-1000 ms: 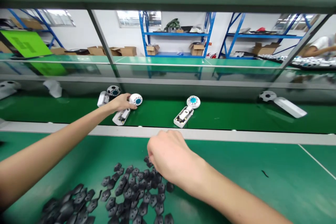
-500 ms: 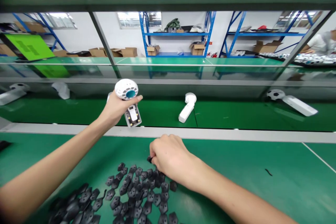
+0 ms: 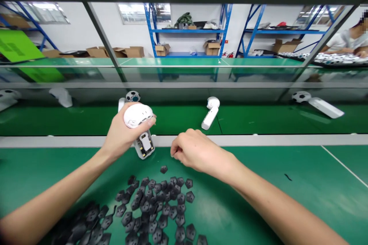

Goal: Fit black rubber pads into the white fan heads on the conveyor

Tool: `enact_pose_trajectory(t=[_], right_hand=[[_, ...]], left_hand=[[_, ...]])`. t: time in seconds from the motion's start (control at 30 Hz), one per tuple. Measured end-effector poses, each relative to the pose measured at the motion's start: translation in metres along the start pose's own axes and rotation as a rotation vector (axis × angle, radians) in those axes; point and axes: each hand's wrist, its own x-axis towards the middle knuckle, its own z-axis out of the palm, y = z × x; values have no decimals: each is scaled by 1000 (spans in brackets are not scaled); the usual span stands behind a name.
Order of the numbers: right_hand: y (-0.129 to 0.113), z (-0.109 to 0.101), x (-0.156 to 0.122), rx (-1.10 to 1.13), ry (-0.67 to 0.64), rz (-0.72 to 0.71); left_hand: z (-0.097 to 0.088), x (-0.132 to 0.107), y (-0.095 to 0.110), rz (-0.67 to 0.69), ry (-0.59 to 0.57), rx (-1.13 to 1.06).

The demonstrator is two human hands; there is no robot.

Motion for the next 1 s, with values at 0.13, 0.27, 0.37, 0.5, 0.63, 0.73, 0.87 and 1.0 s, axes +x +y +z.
enact_pose_trajectory(t=[0.13, 0.27, 0.37, 0.5, 0.63, 0.73, 0.87, 1.0], right_hand=[[4, 2, 6, 87, 48, -29], [3, -3, 10, 194, 166, -100], [4, -7, 11, 241, 236, -166], [9, -3, 14, 276, 256, -197], [7, 7, 20, 620, 312, -94], [-6, 12, 23, 1072, 357, -56], [-26, 18, 25, 1368, 404, -24], [-33, 28, 27, 1350, 478, -51]], left_hand=[[1, -3, 7, 32, 13, 28], [-4, -2, 10, 69, -59, -7], [-10, 0, 13, 89, -85, 26], [-15, 0, 15, 87, -75, 61], [-15, -1, 13, 64, -64, 31], [-12, -4, 8, 1, -40, -81], [-4, -13, 3, 11, 10, -140], [2, -23, 4, 15, 9, -156]])
